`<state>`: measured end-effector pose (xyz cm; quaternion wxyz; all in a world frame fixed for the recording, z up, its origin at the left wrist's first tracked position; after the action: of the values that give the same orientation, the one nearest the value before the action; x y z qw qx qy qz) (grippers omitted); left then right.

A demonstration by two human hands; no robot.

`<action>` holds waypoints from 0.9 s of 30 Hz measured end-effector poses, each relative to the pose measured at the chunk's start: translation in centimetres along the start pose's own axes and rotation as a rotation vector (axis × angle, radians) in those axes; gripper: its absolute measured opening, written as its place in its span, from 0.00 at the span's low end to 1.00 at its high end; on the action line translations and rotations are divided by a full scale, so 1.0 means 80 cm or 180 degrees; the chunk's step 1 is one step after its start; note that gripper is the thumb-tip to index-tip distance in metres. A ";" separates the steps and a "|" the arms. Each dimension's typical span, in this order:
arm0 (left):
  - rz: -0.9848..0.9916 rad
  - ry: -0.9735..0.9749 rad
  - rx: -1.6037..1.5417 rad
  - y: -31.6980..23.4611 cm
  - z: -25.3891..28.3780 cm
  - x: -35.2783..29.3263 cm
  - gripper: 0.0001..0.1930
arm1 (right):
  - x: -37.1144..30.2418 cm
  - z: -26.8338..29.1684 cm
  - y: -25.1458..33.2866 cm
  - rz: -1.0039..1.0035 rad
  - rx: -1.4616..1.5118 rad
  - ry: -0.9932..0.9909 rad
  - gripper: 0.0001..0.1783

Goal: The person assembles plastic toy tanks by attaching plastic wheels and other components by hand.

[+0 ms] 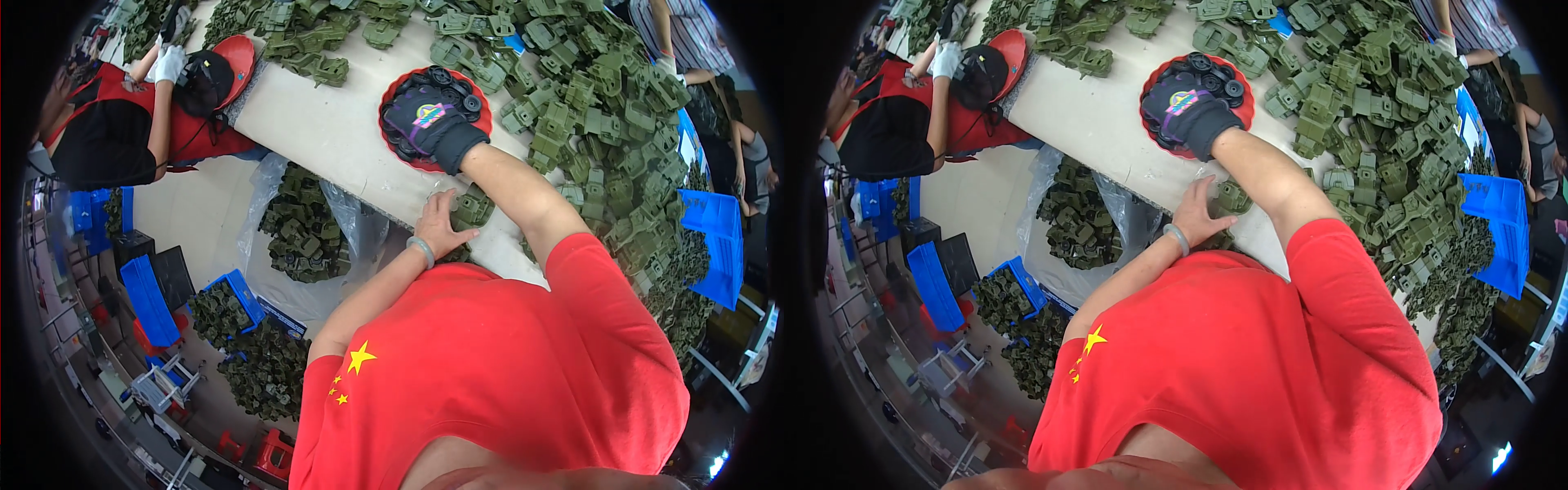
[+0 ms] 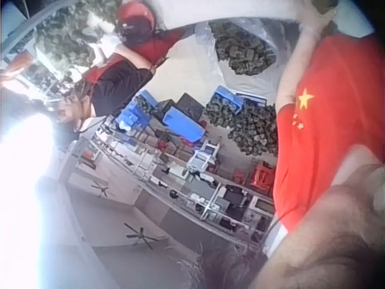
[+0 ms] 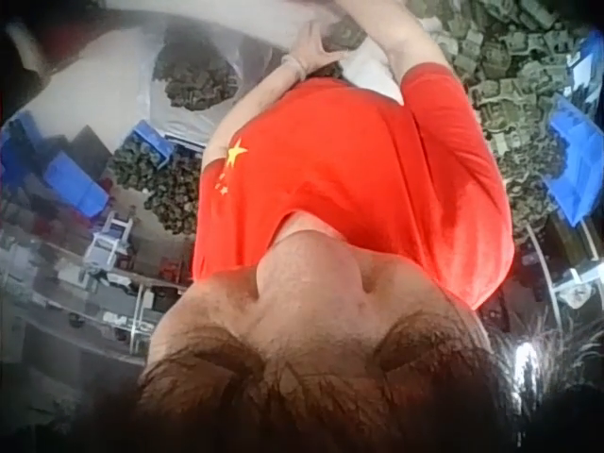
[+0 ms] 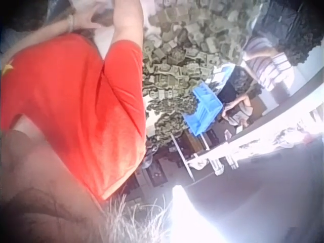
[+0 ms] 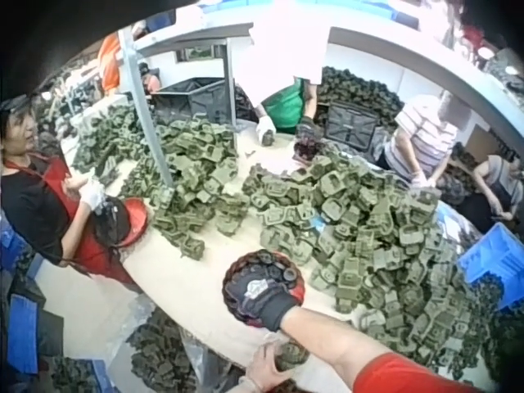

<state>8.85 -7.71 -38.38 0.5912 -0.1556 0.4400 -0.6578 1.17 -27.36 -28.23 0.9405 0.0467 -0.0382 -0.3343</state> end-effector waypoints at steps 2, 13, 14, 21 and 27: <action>0.0007 0.0201 0.0257 -0.009 -0.004 0.002 0.53 | -0.013 -0.026 -0.025 -0.0189 0.0154 -0.0595 0.14; 0.0720 0.1022 -0.0548 0.043 -0.034 0.025 0.52 | -0.207 -0.049 -0.043 -0.1812 0.2086 -0.1331 0.10; 0.0817 0.1028 -0.0498 0.044 -0.033 0.027 0.52 | -0.215 -0.051 -0.040 -0.1849 0.2086 -0.1354 0.10; 0.0786 0.0841 -0.0612 0.115 -0.025 0.041 0.37 | -0.261 -0.056 0.001 -0.1810 0.0592 -0.0684 0.14; 0.0830 0.1277 -0.0741 0.102 0.010 0.040 0.34 | -0.297 -0.098 0.072 -0.1519 0.0523 0.0322 0.17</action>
<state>13.88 -10.26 -45.17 0.5500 -0.0309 0.6374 -0.5387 -12.85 -7.39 -36.31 0.8288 0.1473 -0.0061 -0.5399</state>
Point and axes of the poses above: each hand's wrist, its own x-axis towards the middle knuckle, its own z-axis out of the back of the hand, y = z × x, the point moved 2 cm from there along x, towards the middle knuckle, and after that the axes turned 10 degrees about z, right-handed, at the moved point
